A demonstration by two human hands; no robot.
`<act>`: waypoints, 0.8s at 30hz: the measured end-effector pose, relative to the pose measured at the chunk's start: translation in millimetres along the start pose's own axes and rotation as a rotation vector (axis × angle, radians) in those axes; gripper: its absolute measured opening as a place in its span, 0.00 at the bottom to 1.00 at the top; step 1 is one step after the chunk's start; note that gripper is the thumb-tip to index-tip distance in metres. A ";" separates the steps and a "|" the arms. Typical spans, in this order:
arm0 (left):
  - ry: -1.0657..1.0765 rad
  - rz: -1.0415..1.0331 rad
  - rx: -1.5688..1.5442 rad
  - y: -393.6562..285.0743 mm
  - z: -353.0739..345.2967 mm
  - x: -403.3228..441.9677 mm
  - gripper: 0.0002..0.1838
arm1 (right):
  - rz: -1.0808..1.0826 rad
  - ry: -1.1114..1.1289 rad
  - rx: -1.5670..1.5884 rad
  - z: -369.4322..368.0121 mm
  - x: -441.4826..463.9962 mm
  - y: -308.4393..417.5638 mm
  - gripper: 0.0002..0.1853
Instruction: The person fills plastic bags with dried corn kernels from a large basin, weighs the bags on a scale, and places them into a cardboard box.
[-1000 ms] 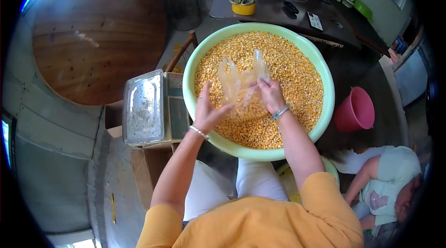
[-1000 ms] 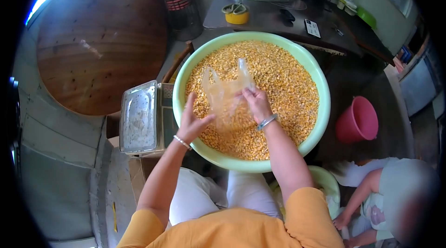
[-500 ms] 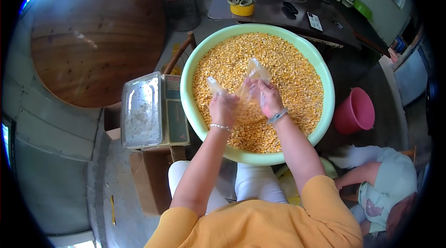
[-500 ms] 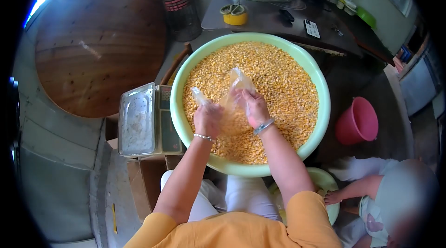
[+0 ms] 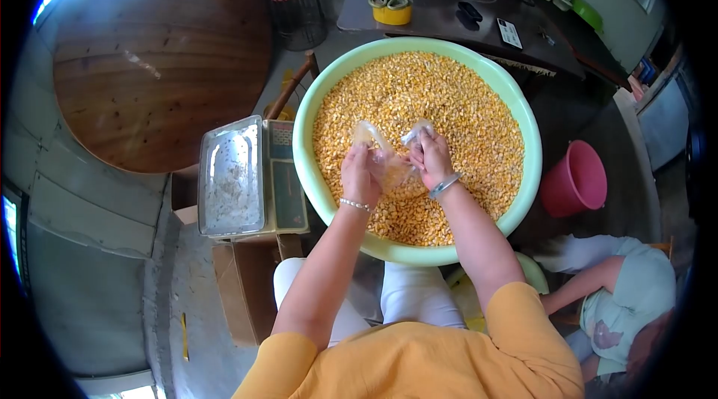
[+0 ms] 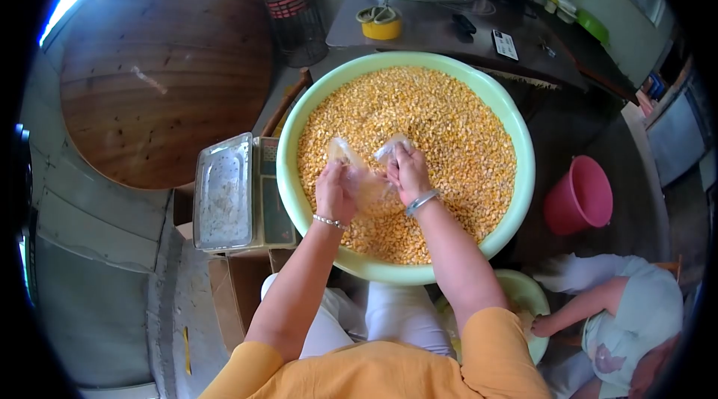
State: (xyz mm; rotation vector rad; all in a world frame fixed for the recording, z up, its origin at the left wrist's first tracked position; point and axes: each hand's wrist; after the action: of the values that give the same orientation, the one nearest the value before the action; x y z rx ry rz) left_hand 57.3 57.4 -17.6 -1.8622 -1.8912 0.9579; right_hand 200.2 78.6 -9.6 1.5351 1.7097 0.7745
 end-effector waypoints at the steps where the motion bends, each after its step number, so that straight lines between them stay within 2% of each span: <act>1: 0.036 -0.018 -0.021 -0.1 1.6 -0.9 0.10 | 0.022 -0.026 -0.024 -3.3 -1.1 -0.4 0.13; 4: 0.079 -0.033 0.342 -9.8 -8.1 -2.6 0.10 | 0.057 -0.080 -0.081 -8.9 -4.2 1.9 0.12; 5: 0.040 -0.081 0.631 -11.7 -18.4 -11.2 0.11 | 0.070 -0.097 -0.118 -13.2 -4.4 1.6 0.12; 6: 0.097 -0.129 0.713 -10.9 -22.7 -12.3 0.10 | 0.082 -0.115 -0.154 -15.4 -4.4 0.9 0.11; 7: 0.154 -0.175 0.795 -10.2 -25.8 -11.8 0.10 | 0.185 -0.024 -0.288 -6.9 1.2 -7.0 0.11; 8: 0.209 -0.220 0.876 -9.6 -26.8 -11.1 0.09 | 0.200 0.014 -0.352 -3.1 1.7 -10.1 0.10; 9: 0.209 -0.271 0.890 -8.3 -25.7 -5.4 0.07 | 0.219 0.053 -0.417 -1.2 1.4 -10.4 0.10; 11: 0.105 -0.171 0.759 -10.3 -19.8 3.3 0.06 | 0.282 0.121 -0.429 6.4 7.4 -18.4 0.14; 14: 0.071 -0.062 0.566 -23.4 -14.0 8.5 0.05 | 0.002 0.268 -0.255 -2.6 -6.4 9.0 0.20; 15: 0.072 -0.051 0.534 -25.6 -11.6 10.8 0.05 | -0.020 0.318 -0.189 -6.6 -9.3 14.4 0.22; 18: 0.108 -0.034 0.427 -38.4 -8.6 9.9 0.06 | -0.024 0.384 0.032 -5.8 -9.0 14.8 0.21; 20: 0.098 -0.056 0.345 -50.3 -16.8 2.6 0.07 | 0.021 0.344 0.123 1.6 -4.4 9.0 0.16; 22: 0.179 -0.070 0.291 -58.4 -17.6 2.6 0.08 | 0.058 0.326 0.213 4.0 -1.5 7.7 0.12; 24: 0.185 -0.126 0.353 -62.0 -28.9 -2.1 0.08 | -0.009 0.197 0.125 -0.9 -4.3 12.4 0.09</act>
State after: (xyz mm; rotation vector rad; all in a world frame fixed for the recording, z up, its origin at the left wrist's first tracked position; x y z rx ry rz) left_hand 29.4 66.7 44.3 -1.5497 -1.5909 0.9679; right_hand 206.8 75.8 1.5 1.5757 1.9397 0.8522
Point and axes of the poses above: each hand's wrist, its own x-axis towards the middle knuckle, its own z-axis out of the back of the hand, y = z × x, and after that the axes turned 4 degrees about x, right-handed
